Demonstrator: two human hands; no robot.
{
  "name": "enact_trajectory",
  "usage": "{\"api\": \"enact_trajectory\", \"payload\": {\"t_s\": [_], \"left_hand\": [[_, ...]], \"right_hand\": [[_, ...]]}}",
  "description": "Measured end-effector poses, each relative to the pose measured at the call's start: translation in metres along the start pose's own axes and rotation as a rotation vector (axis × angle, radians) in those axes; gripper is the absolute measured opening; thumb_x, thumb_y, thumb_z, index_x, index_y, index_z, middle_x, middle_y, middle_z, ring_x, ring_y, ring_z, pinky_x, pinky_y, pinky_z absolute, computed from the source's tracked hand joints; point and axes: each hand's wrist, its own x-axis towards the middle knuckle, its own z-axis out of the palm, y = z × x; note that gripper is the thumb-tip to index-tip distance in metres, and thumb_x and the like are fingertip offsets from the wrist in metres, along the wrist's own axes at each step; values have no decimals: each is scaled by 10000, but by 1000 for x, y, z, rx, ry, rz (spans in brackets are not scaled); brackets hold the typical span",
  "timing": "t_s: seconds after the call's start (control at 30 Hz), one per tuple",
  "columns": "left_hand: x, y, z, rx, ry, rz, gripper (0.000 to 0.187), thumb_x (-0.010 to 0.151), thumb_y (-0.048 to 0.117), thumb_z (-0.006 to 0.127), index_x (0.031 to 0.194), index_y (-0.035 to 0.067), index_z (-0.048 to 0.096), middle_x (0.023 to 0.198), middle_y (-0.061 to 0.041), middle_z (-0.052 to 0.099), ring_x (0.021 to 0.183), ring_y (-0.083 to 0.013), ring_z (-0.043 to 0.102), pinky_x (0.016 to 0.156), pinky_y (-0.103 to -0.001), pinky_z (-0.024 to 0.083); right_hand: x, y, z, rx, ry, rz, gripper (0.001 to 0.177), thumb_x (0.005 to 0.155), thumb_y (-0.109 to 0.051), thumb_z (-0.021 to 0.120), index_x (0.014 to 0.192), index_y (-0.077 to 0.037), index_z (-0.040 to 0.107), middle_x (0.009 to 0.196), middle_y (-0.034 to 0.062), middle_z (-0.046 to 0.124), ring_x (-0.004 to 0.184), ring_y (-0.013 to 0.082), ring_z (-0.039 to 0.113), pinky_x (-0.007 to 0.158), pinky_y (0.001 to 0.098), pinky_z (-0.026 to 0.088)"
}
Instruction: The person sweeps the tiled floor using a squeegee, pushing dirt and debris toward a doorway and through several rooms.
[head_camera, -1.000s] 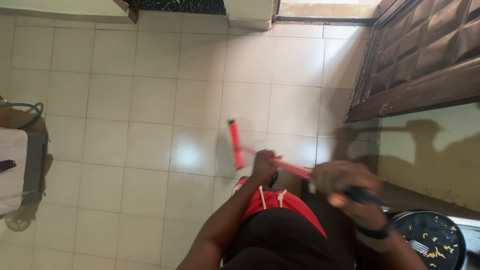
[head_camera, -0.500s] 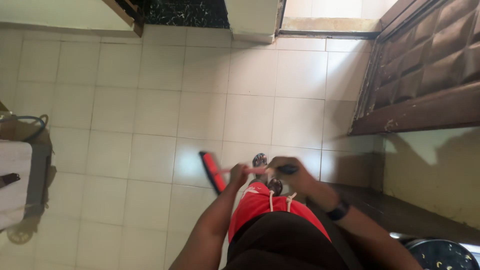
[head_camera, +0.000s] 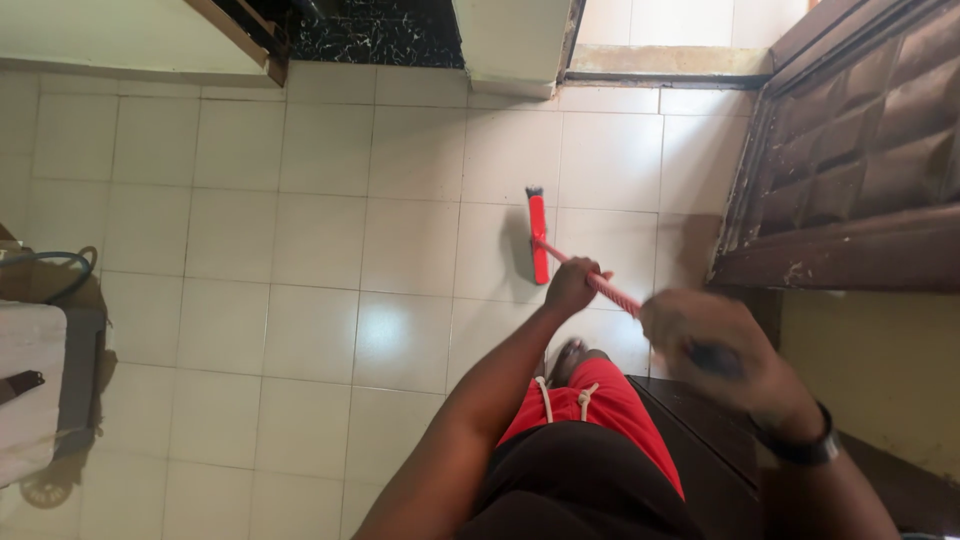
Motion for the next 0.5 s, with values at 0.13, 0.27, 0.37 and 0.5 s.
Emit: {"api": "enact_trajectory", "payload": {"t_s": [0.13,0.27,0.37,0.5], "left_hand": [[-46,10,-20,-36,85,41,269,861,198,756,716,23,611,701,-159,590,717,-355,603,680,-464,477],[-117,-46,-59,73,313,24,288,747,280,728,783,25,599,735,-173,582,717,-402,568,647,-491,434],[-151,-88,-105,282,100,-224,400,928,288,643,655,18,531,692,-224,539,714,-444,557,669,-541,417],[-151,-103,-122,319,-64,-347,202,746,202,651,639,39,598,696,-233,605,749,-464,617,678,-539,496]], "right_hand": [[-1,4,2,242,-22,-304,320,967,-155,744,757,-85,513,718,13,582,667,143,627,691,368,600],[-1,51,31,194,88,-17,203,981,-159,669,844,-37,580,787,47,655,698,193,662,685,338,566],[21,109,71,384,-20,416,157,978,-123,662,962,26,708,868,104,690,777,212,604,709,351,494],[36,141,58,112,-318,587,174,976,-172,686,961,-4,725,915,88,723,847,159,648,821,321,516]]}}
